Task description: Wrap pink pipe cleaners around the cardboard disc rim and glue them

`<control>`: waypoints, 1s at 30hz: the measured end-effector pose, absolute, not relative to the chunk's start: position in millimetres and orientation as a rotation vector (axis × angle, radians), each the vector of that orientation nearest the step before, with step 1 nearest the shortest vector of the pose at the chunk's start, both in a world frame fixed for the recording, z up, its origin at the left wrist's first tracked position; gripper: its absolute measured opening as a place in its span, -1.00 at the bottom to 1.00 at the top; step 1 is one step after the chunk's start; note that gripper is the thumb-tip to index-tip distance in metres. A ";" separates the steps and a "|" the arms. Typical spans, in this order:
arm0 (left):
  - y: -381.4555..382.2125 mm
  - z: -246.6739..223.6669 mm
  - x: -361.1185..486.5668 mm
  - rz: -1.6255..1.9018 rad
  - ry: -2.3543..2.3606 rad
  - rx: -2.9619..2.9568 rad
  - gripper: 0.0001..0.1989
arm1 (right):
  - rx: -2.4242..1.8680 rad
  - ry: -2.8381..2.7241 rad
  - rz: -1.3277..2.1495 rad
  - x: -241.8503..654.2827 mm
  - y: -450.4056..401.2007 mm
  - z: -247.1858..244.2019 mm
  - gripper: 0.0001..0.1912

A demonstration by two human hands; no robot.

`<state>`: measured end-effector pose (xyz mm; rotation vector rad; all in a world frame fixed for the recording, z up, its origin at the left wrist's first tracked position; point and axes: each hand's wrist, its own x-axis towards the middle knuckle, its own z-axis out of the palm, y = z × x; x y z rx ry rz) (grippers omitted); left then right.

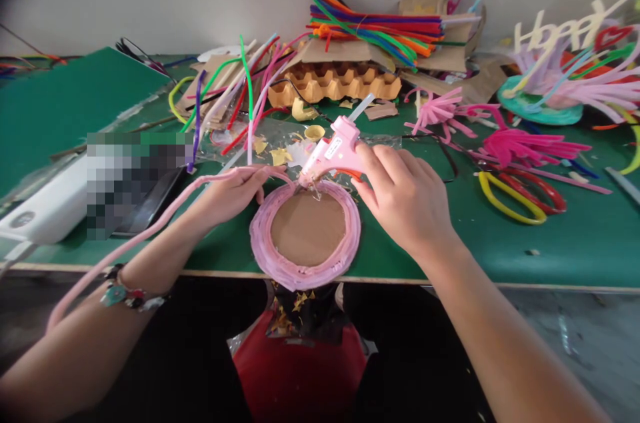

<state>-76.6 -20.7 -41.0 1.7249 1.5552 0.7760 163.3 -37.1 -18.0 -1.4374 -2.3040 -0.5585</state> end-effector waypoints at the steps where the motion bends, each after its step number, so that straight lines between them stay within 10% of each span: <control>1: -20.8 -41.0 -76.5 0.768 1.560 1.755 -0.68 | -1.443 -2.308 -0.556 163.3 -37.4 -17.8 -0.62; 30: -20.2 -41.5 -76.5 0.745 1.575 1.840 -0.63 | -1.425 -2.276 -0.731 176.2 -40.1 -17.1 -0.65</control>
